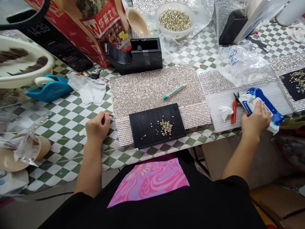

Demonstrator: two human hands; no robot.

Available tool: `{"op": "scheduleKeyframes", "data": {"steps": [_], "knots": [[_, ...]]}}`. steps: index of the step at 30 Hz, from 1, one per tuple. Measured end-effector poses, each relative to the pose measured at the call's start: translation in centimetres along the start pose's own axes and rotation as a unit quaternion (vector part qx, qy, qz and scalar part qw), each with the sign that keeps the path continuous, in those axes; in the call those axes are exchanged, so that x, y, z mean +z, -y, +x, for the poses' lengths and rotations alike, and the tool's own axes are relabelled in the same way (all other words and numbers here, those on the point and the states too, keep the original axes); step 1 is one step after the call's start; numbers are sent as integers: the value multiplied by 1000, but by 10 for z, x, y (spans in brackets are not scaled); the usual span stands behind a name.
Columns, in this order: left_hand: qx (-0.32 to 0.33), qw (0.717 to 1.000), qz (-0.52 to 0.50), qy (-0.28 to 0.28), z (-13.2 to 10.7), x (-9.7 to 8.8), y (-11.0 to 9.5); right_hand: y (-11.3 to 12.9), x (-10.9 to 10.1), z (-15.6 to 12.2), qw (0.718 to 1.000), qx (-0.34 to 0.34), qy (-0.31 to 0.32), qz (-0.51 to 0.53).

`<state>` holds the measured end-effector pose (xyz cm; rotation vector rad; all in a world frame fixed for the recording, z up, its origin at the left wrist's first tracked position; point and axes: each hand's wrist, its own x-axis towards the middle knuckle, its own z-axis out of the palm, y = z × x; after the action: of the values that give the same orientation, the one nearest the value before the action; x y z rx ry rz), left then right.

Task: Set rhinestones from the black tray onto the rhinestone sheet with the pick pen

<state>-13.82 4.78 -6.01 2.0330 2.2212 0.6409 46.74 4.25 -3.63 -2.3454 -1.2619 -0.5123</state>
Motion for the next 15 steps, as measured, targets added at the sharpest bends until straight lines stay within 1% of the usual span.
{"op": "scheduleKeyframes", "data": {"steps": [3, 6, 15], "knots": [[-6, 1000, 3, 7, 0, -1, -1, 1, 7, 1, 1000, 18, -3, -11], [-14, 1000, 9, 15, 0, -2, -3, 2, 11, 1, 999, 37, 23, -28], [-40, 998, 14, 38, 1, -4, -6, 8, 11, 7, 994, 67, 64, -65]]}}
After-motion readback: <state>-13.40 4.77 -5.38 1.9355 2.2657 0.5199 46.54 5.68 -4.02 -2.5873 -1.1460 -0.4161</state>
